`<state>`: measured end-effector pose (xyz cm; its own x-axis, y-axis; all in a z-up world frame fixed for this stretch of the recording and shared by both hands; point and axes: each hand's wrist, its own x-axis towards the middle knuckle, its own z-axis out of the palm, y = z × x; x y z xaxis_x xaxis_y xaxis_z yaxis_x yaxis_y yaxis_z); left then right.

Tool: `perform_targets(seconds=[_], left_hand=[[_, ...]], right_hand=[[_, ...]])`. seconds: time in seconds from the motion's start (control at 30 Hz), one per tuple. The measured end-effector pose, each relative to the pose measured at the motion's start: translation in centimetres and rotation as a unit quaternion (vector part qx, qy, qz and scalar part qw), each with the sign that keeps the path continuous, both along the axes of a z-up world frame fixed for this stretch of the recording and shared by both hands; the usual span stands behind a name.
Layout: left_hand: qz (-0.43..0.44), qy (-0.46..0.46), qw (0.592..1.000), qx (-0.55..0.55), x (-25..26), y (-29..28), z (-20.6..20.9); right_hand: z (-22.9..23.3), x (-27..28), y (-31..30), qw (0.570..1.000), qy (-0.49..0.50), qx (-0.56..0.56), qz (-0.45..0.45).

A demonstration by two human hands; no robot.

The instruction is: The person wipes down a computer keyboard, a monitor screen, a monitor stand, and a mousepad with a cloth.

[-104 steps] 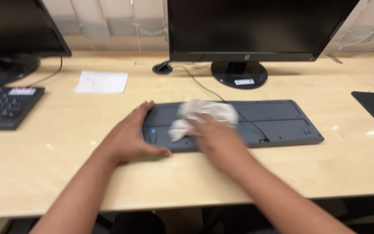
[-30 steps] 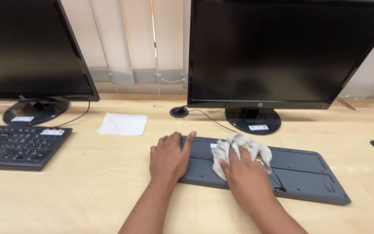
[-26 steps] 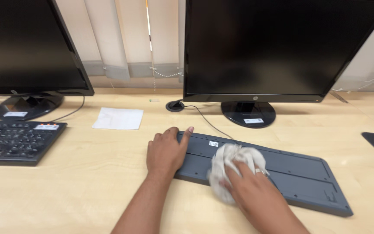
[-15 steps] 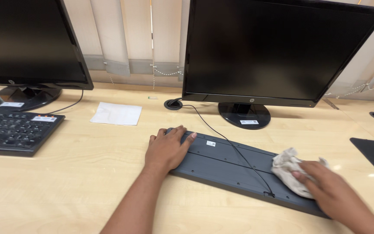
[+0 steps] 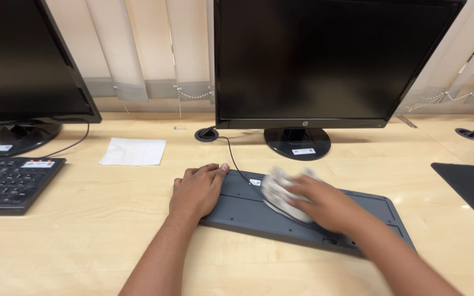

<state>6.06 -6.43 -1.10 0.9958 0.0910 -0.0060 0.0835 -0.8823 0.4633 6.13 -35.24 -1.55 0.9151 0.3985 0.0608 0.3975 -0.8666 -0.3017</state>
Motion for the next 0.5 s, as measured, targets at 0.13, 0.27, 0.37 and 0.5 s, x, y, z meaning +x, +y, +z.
perform_targets(seconds=[0.13, 0.27, 0.37, 0.5], left_hand=[[0.004, 0.026, 0.999, 0.019, 0.0, -0.2, 0.3], [0.001, 0.026, 0.999, 0.029, 0.1, -0.5, 0.3], [-0.01, 0.022, 0.999, 0.048, -0.5, -0.5, 0.4], [-0.037, 0.02, 0.996, 0.078, -0.7, -0.6, 0.7]], right_hand=[[-2.0, -6.3, -9.3, 0.993, 0.076, -0.034, -0.084], [-4.1, -9.5, -16.1, 0.976, -0.005, -0.107, -0.188], [-3.3, -9.5, -16.5, 0.96, -0.023, -0.079, -0.268], [-2.7, -5.9, -12.5, 0.973, -0.124, -0.033, -0.192]])
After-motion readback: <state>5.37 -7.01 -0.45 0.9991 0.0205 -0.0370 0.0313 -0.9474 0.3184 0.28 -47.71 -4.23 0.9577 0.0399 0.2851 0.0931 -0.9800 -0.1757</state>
